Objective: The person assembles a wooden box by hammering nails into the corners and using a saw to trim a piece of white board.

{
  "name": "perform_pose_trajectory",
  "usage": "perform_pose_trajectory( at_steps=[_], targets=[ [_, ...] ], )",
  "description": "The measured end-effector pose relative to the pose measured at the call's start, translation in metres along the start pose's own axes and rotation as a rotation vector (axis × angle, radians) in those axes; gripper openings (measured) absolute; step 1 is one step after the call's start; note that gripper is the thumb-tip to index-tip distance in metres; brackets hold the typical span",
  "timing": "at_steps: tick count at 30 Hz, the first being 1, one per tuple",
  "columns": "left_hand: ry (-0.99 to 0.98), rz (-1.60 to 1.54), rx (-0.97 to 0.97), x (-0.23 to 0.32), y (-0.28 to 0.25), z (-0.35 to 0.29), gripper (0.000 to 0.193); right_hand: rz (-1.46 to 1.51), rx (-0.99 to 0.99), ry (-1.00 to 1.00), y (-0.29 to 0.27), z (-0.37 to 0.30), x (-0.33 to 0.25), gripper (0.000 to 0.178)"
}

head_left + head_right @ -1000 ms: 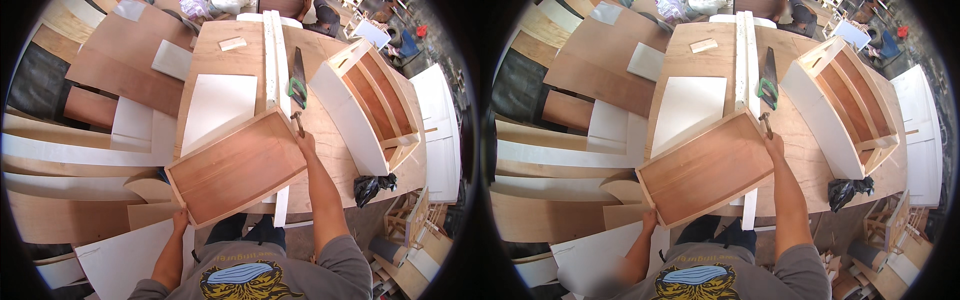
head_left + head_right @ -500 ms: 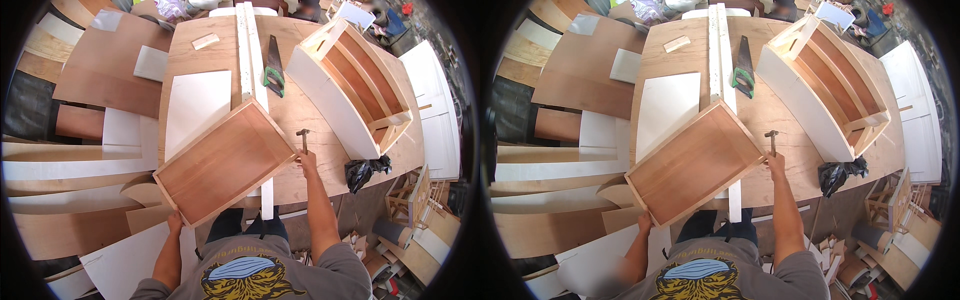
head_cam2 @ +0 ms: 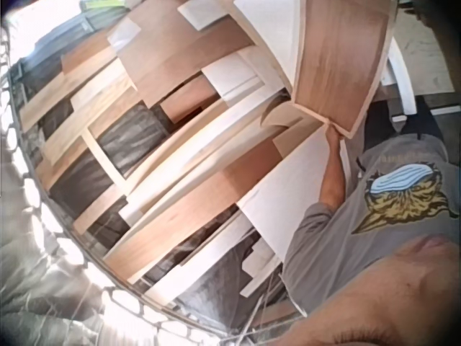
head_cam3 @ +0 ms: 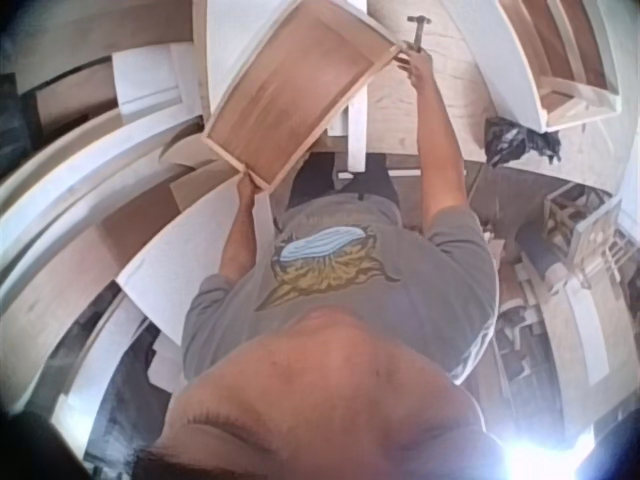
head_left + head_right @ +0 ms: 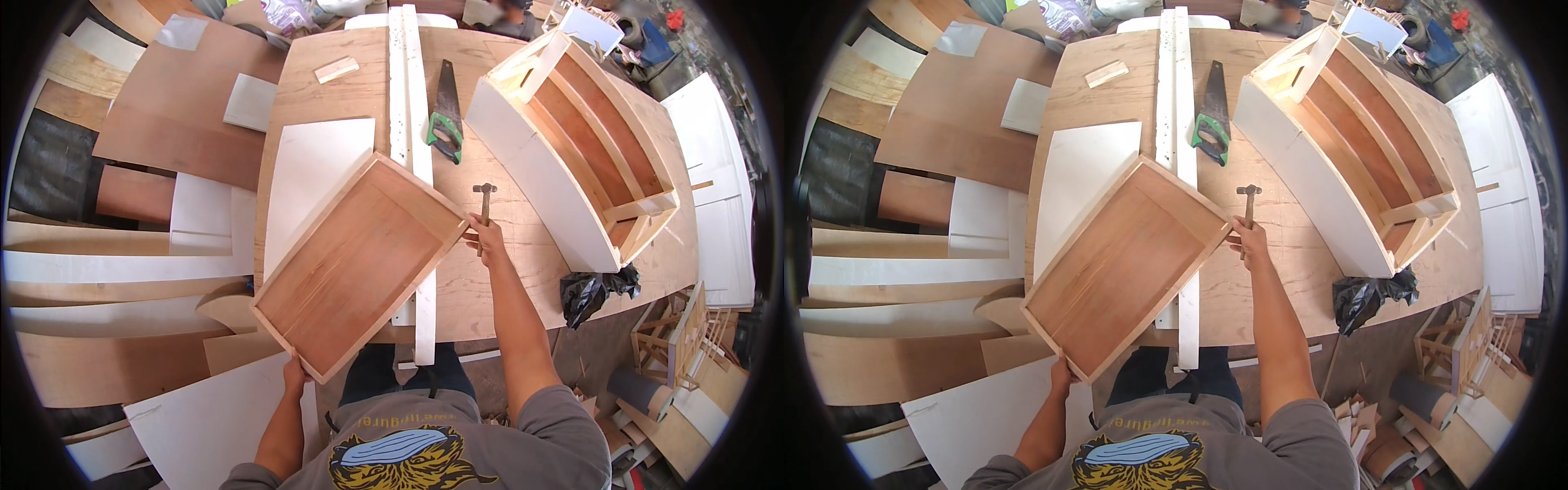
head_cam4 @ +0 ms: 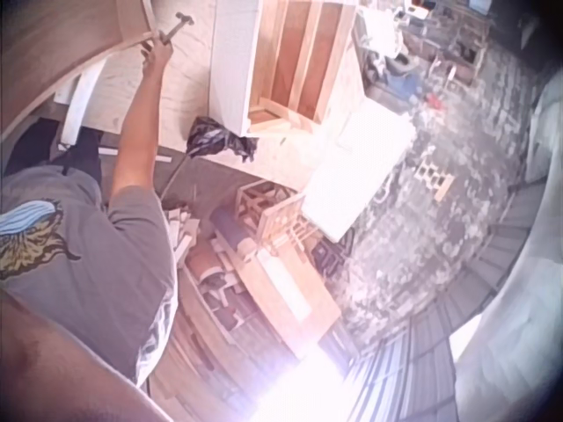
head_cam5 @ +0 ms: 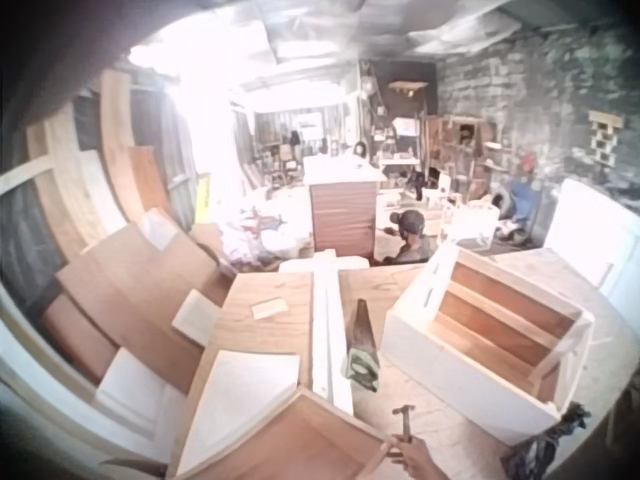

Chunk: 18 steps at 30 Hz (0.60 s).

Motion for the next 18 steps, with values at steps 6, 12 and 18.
perform_pose_trajectory(
  at_steps=[6, 12, 18],
  targets=[
    [0.028, 0.147, 0.002, -0.019, 0.003, -0.009, 0.070, -0.028, -0.079, -0.044, 0.011, 0.012, 0.010, 0.039],
    [-0.012, 0.254, 0.259, -0.017, 0.007, -0.020, 0.070, -0.079, -0.094, -0.042, 0.021, 0.013, 0.017, 0.038],
    [-0.046, 0.419, 0.477, -0.050, -0.035, -0.003, 0.064, -0.170, -0.140, -0.170, 0.066, 0.012, 0.016, 0.033]
  ],
)
Point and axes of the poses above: each hand's wrist, its own z-axis towards the middle knuckle, its own y-axis out of the palm, x = y × z, the point moved 4 cm from there along z, towards the middle knuckle, and after that the axes turned 5 degrees about y, right-handed, at the moved point
